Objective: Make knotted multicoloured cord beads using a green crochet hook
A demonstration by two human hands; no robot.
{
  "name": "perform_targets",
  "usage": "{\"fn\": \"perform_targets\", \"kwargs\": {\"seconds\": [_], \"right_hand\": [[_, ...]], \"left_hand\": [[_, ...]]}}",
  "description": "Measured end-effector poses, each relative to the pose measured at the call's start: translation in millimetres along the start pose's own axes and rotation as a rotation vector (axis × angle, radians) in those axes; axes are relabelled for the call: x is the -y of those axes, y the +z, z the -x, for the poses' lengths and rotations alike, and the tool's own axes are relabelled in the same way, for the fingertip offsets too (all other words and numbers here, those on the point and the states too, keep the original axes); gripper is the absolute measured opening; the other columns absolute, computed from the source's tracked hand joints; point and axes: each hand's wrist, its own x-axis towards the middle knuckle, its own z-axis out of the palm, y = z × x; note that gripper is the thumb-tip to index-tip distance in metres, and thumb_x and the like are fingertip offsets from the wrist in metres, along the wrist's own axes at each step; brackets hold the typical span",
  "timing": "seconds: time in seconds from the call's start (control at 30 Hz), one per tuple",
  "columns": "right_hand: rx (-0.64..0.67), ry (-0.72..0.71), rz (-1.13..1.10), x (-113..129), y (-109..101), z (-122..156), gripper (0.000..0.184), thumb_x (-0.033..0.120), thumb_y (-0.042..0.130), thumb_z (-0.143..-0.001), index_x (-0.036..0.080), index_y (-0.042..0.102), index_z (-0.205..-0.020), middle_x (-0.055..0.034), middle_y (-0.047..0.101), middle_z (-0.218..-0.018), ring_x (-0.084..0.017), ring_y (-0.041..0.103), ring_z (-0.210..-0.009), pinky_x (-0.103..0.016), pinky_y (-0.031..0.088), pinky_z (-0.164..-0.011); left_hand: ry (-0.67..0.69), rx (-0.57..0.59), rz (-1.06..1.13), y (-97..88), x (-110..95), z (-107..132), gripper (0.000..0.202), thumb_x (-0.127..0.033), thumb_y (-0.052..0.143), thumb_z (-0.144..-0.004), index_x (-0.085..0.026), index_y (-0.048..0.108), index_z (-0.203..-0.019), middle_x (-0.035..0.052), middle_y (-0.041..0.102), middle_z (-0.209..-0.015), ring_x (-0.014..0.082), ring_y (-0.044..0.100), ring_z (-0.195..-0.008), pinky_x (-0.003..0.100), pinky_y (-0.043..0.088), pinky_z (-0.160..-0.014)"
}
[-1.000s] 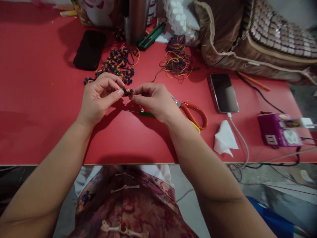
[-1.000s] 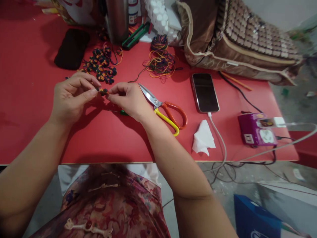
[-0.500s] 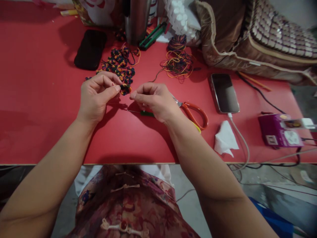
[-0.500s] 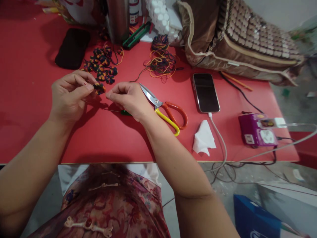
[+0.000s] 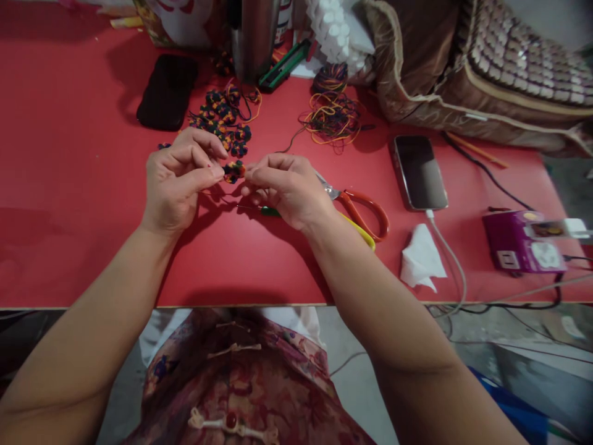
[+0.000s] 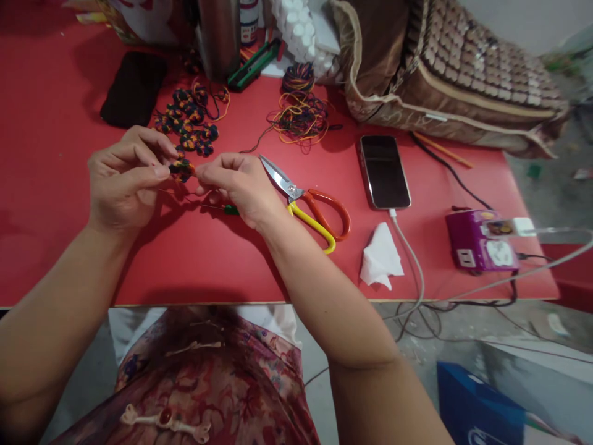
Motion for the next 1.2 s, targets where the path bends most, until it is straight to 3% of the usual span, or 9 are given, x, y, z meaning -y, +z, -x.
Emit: {"fn": "perform_targets", "kwargs": {"seconds": [0.13,0.3,0.37,0.53,0.7,0.87,0.97,1.07,1.2], "right_hand": [[0.022,0.025,-0.082,-0.8,5.6,0.8,0.030,0.018,0.086,-0.079,0.021,0.060,-0.064,0.0042,0.060,-0.054,-0.010,0.060,-0.050,-0.018,0.040,-0.046],[0.018,0.071,-0.093,-3.4,8.0,-0.1,0.029,0.016,0.084,-0.072,0.022,0.058,-0.061,0.0052,0.056,-0.050,-0.008,0.052,-0.045,-0.019,0.033,-0.041],[0.023,0.077,-0.082,-4.6,8.6,0.1,0.028,0.017,0.085,-0.071,0.022,0.059,-0.061,0.0054,0.056,-0.049,-0.008,0.051,-0.044,-0.018,0.032,-0.040],[0.058,0.052,-0.055,-5.3,8.8,1.8,0.028,0.020,0.091,-0.070,0.020,0.063,-0.064,0.0029,0.063,-0.052,-0.008,0.054,-0.045,-0.018,0.035,-0.041],[0.055,0.044,-0.007,-5.8,7.7,1.3,0.029,0.022,0.092,-0.071,0.020,0.064,-0.064,0.0023,0.064,-0.053,-0.008,0.052,-0.044,-0.019,0.037,-0.041],[-0.002,-0.048,0.053,-7.0,8.1,1.7,0.023,0.020,0.084,-0.075,0.019,0.065,-0.064,-0.0035,0.077,-0.088,-0.007,0.060,-0.056,-0.020,0.040,-0.044],[-0.032,-0.197,0.190,-5.4,8.2,5.1,0.022,0.017,0.081,-0.081,0.020,0.066,-0.064,-0.0055,0.078,-0.110,-0.008,0.061,-0.067,-0.022,0.047,-0.051],[-0.015,-0.413,0.318,-3.3,7.7,9.0,0.025,0.014,0.082,-0.082,0.021,0.068,-0.063,-0.0085,0.075,-0.121,-0.017,0.070,-0.098,-0.025,0.057,-0.068],[0.070,-0.397,0.326,-4.9,6.9,10.6,0.024,0.019,0.082,-0.087,0.022,0.070,-0.067,-0.0069,0.077,-0.114,-0.016,0.070,-0.092,-0.029,0.061,-0.074]], "left_hand": [[0.030,-0.001,-0.001,5.7,-5.2,1.0,0.021,-0.011,0.088,-0.072,-0.022,0.076,-0.059,0.0026,0.076,-0.084,0.0170,0.064,-0.083,0.036,0.051,-0.085],[-0.083,-0.022,0.018,8.2,-10.4,1.4,0.024,-0.011,0.082,-0.074,-0.023,0.071,-0.057,0.0028,0.080,-0.090,0.0175,0.062,-0.085,0.039,0.054,-0.088],[-0.123,-0.024,0.062,9.9,-13.3,1.7,0.023,-0.012,0.082,-0.074,-0.022,0.071,-0.057,0.0028,0.083,-0.091,0.0151,0.059,-0.077,0.035,0.052,-0.076],[-0.253,-0.016,0.092,12.5,-19.5,1.3,0.029,-0.025,0.091,-0.074,-0.022,0.065,-0.059,0.0016,0.081,-0.082,0.0092,0.042,-0.053,0.030,0.024,-0.048],[-0.220,-0.036,0.011,7.4,-11.8,-0.7,0.039,-0.026,0.089,-0.073,-0.020,0.054,-0.057,-0.0013,0.084,-0.093,0.0062,0.034,-0.052,0.032,0.021,-0.049],[-0.204,-0.130,-0.055,2.6,1.5,-1.6,0.030,-0.019,0.085,-0.076,-0.021,0.060,-0.058,-0.0016,0.078,-0.083,0.0120,0.058,-0.072,0.031,0.041,-0.063],[-0.127,-0.096,-0.135,1.4,4.2,-0.3,0.027,-0.011,0.084,-0.076,-0.021,0.066,-0.060,-0.0016,0.077,-0.085,0.0144,0.063,-0.082,0.036,0.048,-0.077],[-0.068,-0.093,-0.174,0.6,4.0,0.4,0.031,-0.012,0.087,-0.079,-0.021,0.064,-0.059,-0.0014,0.070,-0.077,0.0143,0.061,-0.082,0.037,0.047,-0.081],[-0.261,-0.080,-0.066,-1.2,0.4,-1.2,0.033,-0.025,0.091,-0.077,-0.024,0.063,-0.059,-0.0016,0.070,-0.078,0.0144,0.058,-0.074,0.038,0.048,-0.073]]}}
